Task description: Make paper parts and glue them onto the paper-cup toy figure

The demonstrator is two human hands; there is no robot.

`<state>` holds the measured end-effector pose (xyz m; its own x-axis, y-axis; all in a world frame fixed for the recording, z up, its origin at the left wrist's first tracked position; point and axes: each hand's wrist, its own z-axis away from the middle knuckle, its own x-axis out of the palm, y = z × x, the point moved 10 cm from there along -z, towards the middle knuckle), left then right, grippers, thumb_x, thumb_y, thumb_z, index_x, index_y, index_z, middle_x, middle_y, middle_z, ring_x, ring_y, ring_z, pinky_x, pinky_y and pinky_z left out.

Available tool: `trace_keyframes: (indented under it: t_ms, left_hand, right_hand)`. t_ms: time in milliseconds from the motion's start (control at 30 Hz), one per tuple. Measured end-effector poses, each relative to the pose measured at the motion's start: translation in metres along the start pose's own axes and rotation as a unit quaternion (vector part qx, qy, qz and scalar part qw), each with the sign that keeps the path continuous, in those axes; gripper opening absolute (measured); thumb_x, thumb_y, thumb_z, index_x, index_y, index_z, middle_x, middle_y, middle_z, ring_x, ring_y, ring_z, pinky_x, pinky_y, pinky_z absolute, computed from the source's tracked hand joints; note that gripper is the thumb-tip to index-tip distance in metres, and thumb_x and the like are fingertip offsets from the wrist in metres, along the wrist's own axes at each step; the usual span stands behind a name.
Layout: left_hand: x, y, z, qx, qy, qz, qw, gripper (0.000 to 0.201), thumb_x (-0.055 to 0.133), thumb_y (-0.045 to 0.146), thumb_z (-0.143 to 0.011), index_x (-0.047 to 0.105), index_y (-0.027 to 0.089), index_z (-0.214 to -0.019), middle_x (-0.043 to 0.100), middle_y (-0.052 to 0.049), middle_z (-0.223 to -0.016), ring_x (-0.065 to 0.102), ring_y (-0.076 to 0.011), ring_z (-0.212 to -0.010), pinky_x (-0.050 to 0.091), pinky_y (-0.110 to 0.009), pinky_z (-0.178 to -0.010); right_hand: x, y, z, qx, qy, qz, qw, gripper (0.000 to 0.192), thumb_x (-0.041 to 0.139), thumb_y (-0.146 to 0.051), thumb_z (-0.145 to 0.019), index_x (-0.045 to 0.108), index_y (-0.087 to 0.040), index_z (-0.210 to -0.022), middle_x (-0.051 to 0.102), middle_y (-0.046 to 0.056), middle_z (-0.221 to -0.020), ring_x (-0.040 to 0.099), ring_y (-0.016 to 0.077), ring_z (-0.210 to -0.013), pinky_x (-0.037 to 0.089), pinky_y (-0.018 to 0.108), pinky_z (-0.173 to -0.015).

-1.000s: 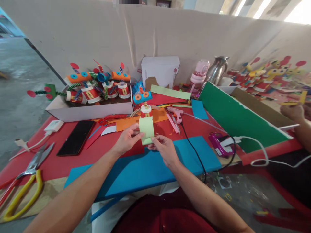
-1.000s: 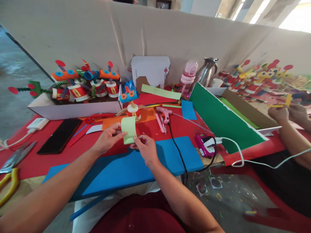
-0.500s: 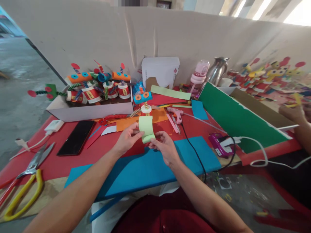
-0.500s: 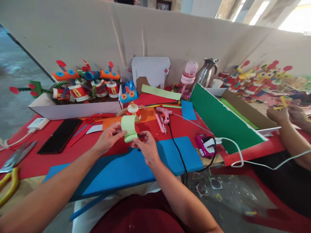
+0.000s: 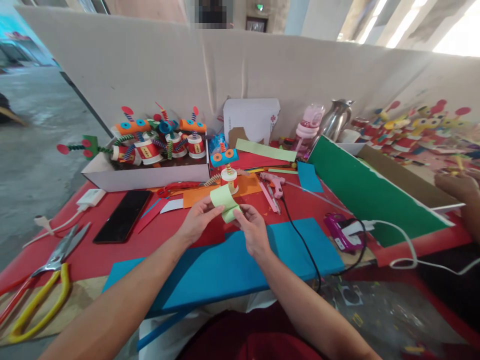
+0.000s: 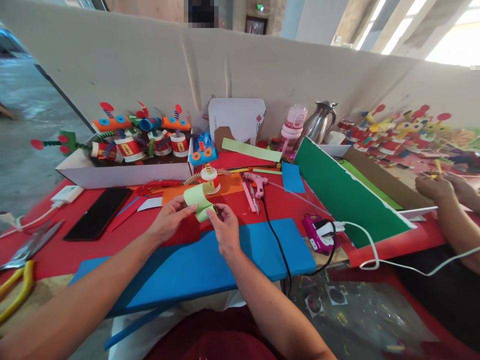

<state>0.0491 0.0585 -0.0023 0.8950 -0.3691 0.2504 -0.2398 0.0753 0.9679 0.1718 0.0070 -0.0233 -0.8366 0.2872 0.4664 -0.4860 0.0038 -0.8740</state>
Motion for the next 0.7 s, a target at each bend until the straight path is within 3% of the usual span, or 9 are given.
trace_keyframes:
  t_ms: [200,333,433,500,567,600,633,667,700]
  left_hand:
    - [-0.014,-0.003,-0.004,-0.012,0.041,0.007,0.999,0.038,0.076,0.039,-0.066,0.070,0.014,-0.094,0.074,-0.007,-0.090,0.066,-0.0202,-0.084,0.051,-0.031,-0.080]
    - [-0.017,-0.008,-0.006,-0.032,0.056,-0.003,0.998,0.036,0.077,0.041,-0.064,0.069,0.013,-0.083,0.072,-0.005,-0.075,0.063,-0.0160,-0.065,0.050,-0.027,-0.065]
    - [-0.015,-0.005,-0.003,-0.062,0.066,-0.073,0.993,0.042,0.069,0.055,-0.066,0.063,0.013,-0.065,0.064,-0.003,-0.056,0.057,-0.0128,-0.050,0.044,-0.024,-0.051]
    - [-0.014,0.004,0.005,-0.088,0.047,-0.162,0.982,0.050,0.053,0.063,-0.075,0.060,0.015,-0.063,0.064,-0.005,-0.058,0.056,-0.0134,-0.048,0.041,-0.024,-0.046]
    - [-0.025,0.029,0.023,-0.065,0.040,-0.298,0.952,0.046,0.047,0.059,-0.079,0.062,0.017,-0.072,0.068,-0.006,-0.068,0.060,-0.0154,-0.056,0.044,-0.024,-0.051]
    - [-0.036,0.047,0.037,-0.033,0.048,-0.379,0.923,0.039,0.049,0.055,-0.079,0.063,0.018,-0.078,0.070,-0.005,-0.076,0.063,-0.0169,-0.064,0.046,-0.025,-0.058]
    - [-0.055,0.064,0.054,-0.016,0.073,-0.459,0.885,0.034,0.049,0.050,-0.080,0.063,0.019,-0.085,0.071,-0.005,-0.084,0.065,-0.0188,-0.074,0.048,-0.026,-0.066]
    - [-0.083,0.081,0.077,-0.016,0.134,-0.534,0.835,0.033,0.046,0.047,-0.082,0.063,0.020,-0.090,0.071,-0.006,-0.088,0.065,-0.0207,-0.080,0.048,-0.028,-0.070]
    - [-0.116,0.095,0.102,-0.042,0.193,-0.607,0.769,0.033,0.042,0.044,-0.083,0.062,0.020,-0.093,0.071,-0.007,-0.090,0.065,-0.0231,-0.082,0.047,-0.030,-0.071]
  right_hand:
    - [-0.001,0.003,-0.002,0.013,-0.009,0.002,1.000,0.033,0.078,-0.039,-0.062,0.059,-0.020,-0.081,0.069,-0.002,-0.077,0.064,0.0131,-0.067,0.055,0.027,-0.064]
    - [-0.007,0.004,-0.004,0.030,0.008,0.002,1.000,0.034,0.080,-0.040,-0.058,0.062,-0.019,-0.079,0.069,-0.002,-0.075,0.064,0.0122,-0.064,0.053,0.025,-0.061]
    - [-0.014,0.005,-0.007,0.041,0.030,0.001,0.999,0.037,0.082,-0.042,-0.055,0.064,-0.018,-0.077,0.069,-0.002,-0.071,0.063,0.0122,-0.061,0.051,0.024,-0.056]
    - [-0.014,0.005,-0.010,0.048,0.024,0.000,0.999,0.038,0.082,-0.043,-0.055,0.065,-0.018,-0.078,0.070,-0.001,-0.072,0.064,0.0130,-0.062,0.051,0.024,-0.056]
    - [-0.013,0.005,-0.010,0.061,0.011,0.001,0.998,0.040,0.083,-0.044,-0.052,0.066,-0.017,-0.077,0.070,0.000,-0.072,0.064,0.0129,-0.062,0.051,0.024,-0.056]
    - [-0.012,0.006,-0.010,0.071,0.002,0.004,0.997,0.041,0.084,-0.045,-0.051,0.066,-0.017,-0.076,0.071,0.000,-0.071,0.064,0.0129,-0.062,0.051,0.023,-0.056]
    - [-0.010,0.006,-0.008,0.083,-0.009,0.007,0.996,0.043,0.085,-0.045,-0.049,0.066,-0.017,-0.075,0.071,0.000,-0.071,0.064,0.0131,-0.062,0.051,0.024,-0.056]
    - [-0.008,0.007,-0.007,0.095,-0.021,0.012,0.995,0.043,0.085,-0.045,-0.048,0.067,-0.017,-0.075,0.071,0.000,-0.071,0.065,0.0135,-0.062,0.051,0.024,-0.057]
    - [-0.007,0.007,-0.005,0.105,-0.034,0.016,0.994,0.044,0.086,-0.045,-0.047,0.067,-0.017,-0.075,0.071,0.001,-0.072,0.065,0.0141,-0.063,0.052,0.025,-0.058]
